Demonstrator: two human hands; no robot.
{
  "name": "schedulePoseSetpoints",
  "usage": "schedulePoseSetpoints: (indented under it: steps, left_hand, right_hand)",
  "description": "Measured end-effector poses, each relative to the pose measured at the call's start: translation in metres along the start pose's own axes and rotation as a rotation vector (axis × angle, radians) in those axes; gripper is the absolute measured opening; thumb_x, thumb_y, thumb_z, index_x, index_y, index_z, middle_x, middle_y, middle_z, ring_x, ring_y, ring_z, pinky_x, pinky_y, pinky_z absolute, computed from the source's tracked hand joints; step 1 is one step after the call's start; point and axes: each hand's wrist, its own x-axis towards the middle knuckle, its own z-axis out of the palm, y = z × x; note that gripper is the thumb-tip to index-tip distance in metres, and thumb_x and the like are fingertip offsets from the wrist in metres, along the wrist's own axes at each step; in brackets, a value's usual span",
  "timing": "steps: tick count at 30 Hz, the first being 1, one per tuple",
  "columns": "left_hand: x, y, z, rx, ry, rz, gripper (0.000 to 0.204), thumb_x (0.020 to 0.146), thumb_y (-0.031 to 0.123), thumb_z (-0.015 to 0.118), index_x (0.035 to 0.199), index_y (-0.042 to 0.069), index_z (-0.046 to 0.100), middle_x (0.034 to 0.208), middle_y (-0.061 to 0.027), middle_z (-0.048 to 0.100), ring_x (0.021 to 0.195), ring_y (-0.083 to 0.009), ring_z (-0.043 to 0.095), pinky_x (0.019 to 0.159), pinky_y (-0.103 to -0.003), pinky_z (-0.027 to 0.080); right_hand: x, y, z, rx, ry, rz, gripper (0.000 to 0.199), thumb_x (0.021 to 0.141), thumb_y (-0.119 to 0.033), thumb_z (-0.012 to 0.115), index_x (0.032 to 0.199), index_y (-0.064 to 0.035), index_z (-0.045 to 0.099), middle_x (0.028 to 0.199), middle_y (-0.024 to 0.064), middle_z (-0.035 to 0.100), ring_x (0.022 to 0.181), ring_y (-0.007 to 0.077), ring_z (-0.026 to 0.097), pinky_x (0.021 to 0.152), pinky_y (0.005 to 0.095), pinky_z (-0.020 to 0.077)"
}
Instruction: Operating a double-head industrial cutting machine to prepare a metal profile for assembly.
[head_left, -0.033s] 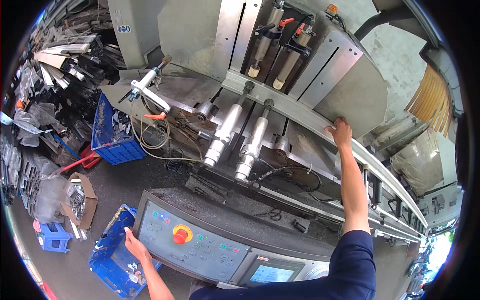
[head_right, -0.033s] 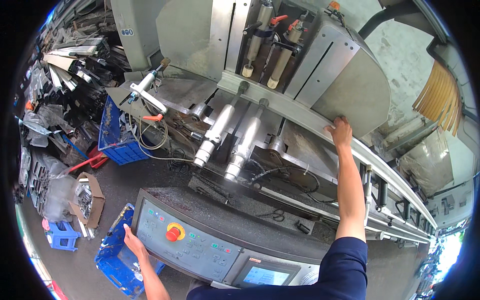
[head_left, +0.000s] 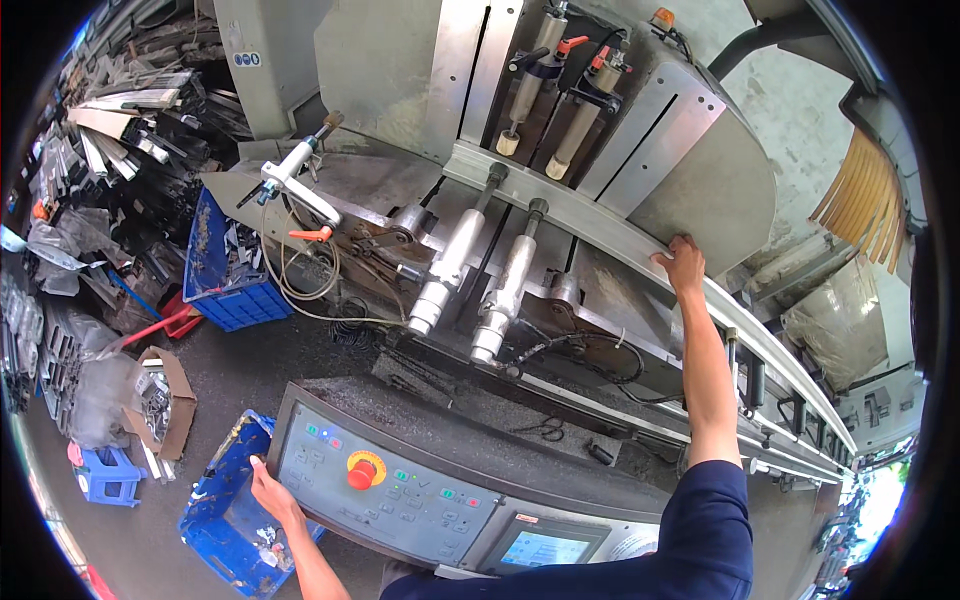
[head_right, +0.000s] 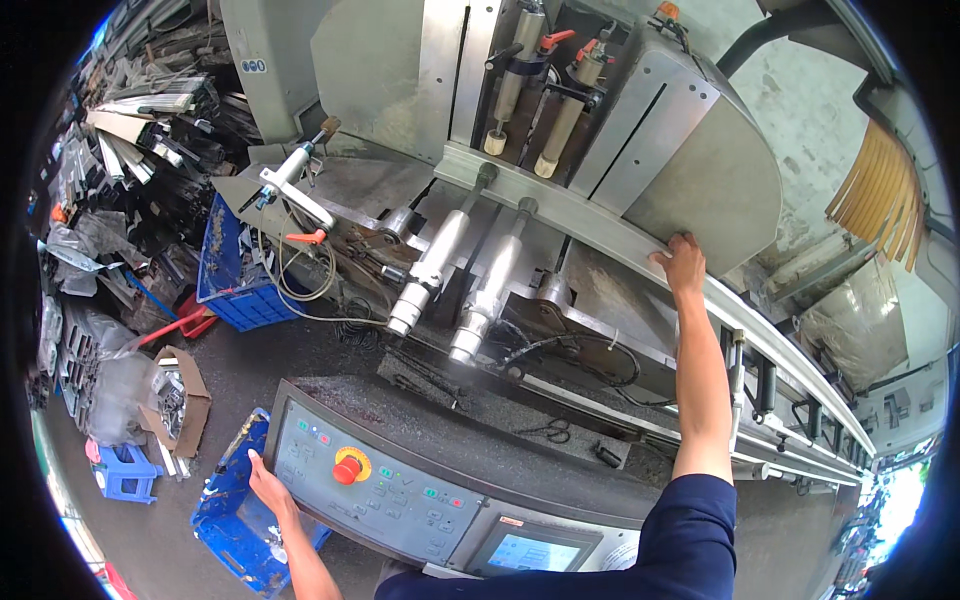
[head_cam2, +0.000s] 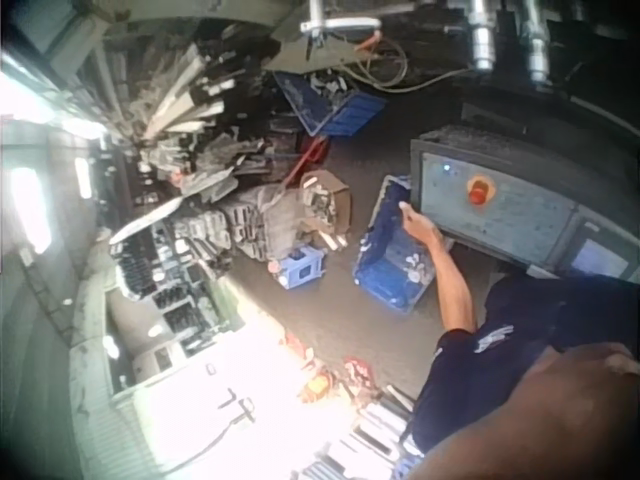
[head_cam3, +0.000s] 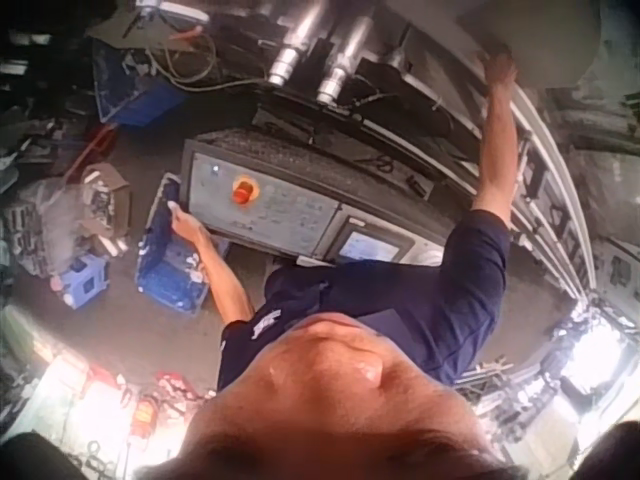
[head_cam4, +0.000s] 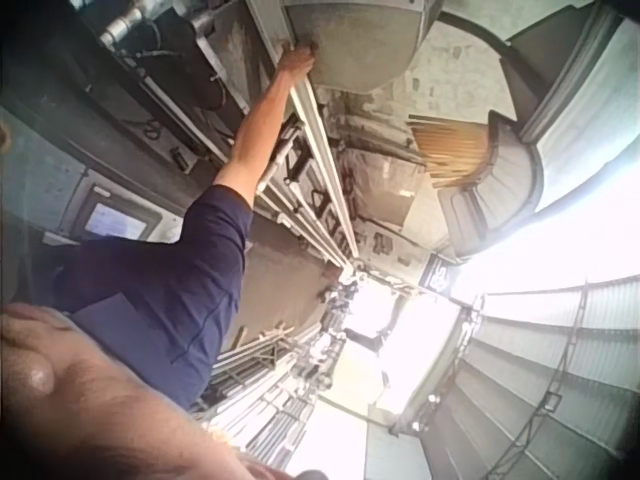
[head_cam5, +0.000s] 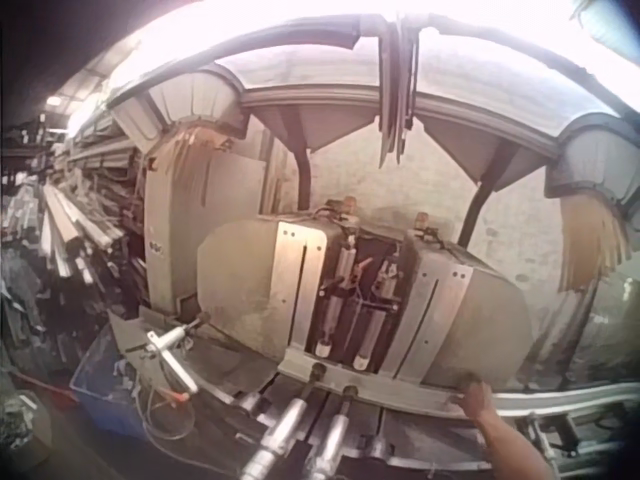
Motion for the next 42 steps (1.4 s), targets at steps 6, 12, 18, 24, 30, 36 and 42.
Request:
schedulePoseSetpoints:
  steps: [6,12,18,24,30,36,42]
  left_hand:
    - [0.000,0.003,-0.009,-0.025,-0.003,-0.033,0.080,0.124,0.062,0.056,0.124,-0.015,0.080,0.114,-0.0131,0.083,0.099,-0.0219,0.070,0.096,-0.040,0.056]
    - [-0.002,0.004,-0.001,-0.032,-0.021,-0.050,0.080,0.124,0.061,0.056,0.126,-0.015,0.080,0.118,-0.0141,0.083,0.102,-0.0228,0.071,0.098,-0.040,0.056]
    - [0.000,0.003,-0.004,-0.042,-0.008,-0.029,0.080,0.124,0.061,0.056,0.127,-0.015,0.080,0.117,-0.0142,0.083,0.102,-0.0227,0.072,0.098,-0.040,0.057]
    - [0.002,-0.001,-0.004,0.041,0.021,-0.039,0.075,0.126,0.058,0.053,0.119,-0.013,0.077,0.110,-0.0133,0.081,0.098,-0.0218,0.068,0.093,-0.040,0.056]
    - [-0.002,-0.008,0.011,0.041,0.082,-0.022,0.079,0.124,0.060,0.057,0.119,-0.016,0.077,0.113,-0.0139,0.081,0.100,-0.0209,0.066,0.096,-0.040,0.055]
    - [-0.002,-0.004,0.000,0.037,0.051,0.001,0.078,0.124,0.061,0.056,0.118,-0.014,0.079,0.110,-0.0130,0.081,0.098,-0.0216,0.067,0.094,-0.040,0.055]
    - [0.011,-0.034,0.016,0.250,0.136,0.086,0.083,0.124,0.065,0.050,0.119,-0.013,0.079,0.108,-0.0208,0.083,0.095,-0.0305,0.069,0.094,-0.048,0.054]
  right_hand:
    - [-0.014,-0.029,0.009,0.026,0.125,0.022,0.054,0.085,-0.044,0.103,0.100,-0.0004,0.075,0.114,0.0173,0.076,0.104,0.0462,0.077,0.088,0.0579,0.0619]
    - [-0.021,-0.017,0.020,0.124,0.250,0.045,0.061,0.085,-0.053,0.102,0.104,0.0012,0.080,0.116,0.0181,0.076,0.103,0.0461,0.076,0.091,0.0573,0.0614]
    - [-0.006,-0.015,0.038,0.118,0.353,0.042,0.067,0.078,-0.057,0.107,0.099,0.0002,0.080,0.107,0.0178,0.078,0.102,0.0429,0.076,0.089,0.0540,0.0604]
    - [-0.011,0.010,0.046,0.206,0.370,0.075,0.068,0.067,-0.052,0.113,0.088,0.0000,0.073,0.097,0.0174,0.072,0.093,0.0422,0.070,0.085,0.0551,0.0558]
    - [-0.012,0.015,0.047,0.176,0.364,0.085,0.062,0.068,-0.046,0.114,0.091,-0.0020,0.077,0.098,0.0136,0.076,0.095,0.0372,0.075,0.086,0.0491,0.0599]
    - [-0.054,0.135,-0.020,0.330,0.401,-0.055,0.027,0.103,-0.028,0.093,0.118,-0.0061,0.088,0.111,0.0092,0.088,0.103,0.0247,0.083,0.097,0.0410,0.0630]
    - [-0.034,0.360,-0.055,-0.107,0.270,0.586,0.041,0.114,-0.041,0.060,0.132,-0.0121,0.084,0.124,0.0196,0.087,0.120,0.0435,0.081,0.104,0.0533,0.0595]
